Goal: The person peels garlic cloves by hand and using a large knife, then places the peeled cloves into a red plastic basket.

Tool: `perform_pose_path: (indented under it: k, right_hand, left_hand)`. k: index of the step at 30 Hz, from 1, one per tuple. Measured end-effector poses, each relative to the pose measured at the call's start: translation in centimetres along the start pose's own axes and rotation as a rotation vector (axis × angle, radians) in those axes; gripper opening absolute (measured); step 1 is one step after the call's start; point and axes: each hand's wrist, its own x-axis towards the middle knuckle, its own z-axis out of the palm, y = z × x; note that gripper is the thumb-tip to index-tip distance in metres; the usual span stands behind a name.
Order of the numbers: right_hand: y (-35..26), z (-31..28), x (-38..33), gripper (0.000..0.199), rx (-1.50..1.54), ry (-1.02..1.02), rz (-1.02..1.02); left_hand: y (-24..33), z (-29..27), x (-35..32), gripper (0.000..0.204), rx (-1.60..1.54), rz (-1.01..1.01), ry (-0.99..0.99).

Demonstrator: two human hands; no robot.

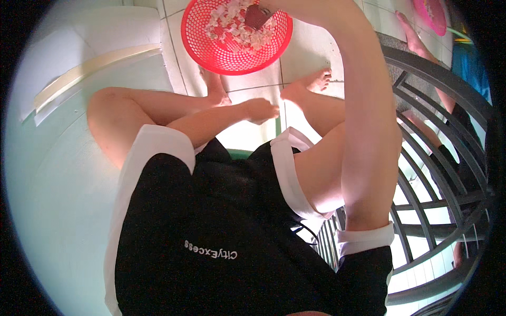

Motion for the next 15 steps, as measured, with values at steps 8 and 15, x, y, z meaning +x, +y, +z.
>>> perform_pose_path:
  k: [8, 15]
  right_hand:
    - [1.1, 0.8, 1.6, 0.027, -0.09, 0.098, 0.02]
    - [0.4, 1.6, 1.4, 0.028, -0.125, 0.039, 0.036]
  left_hand:
    - [-4.2, -11.2, -3.0, 0.027, -0.081, -0.63, 0.66]
    - [-10.4, -5.9, -7.9, 0.028, -0.027, -1.16, 0.804]
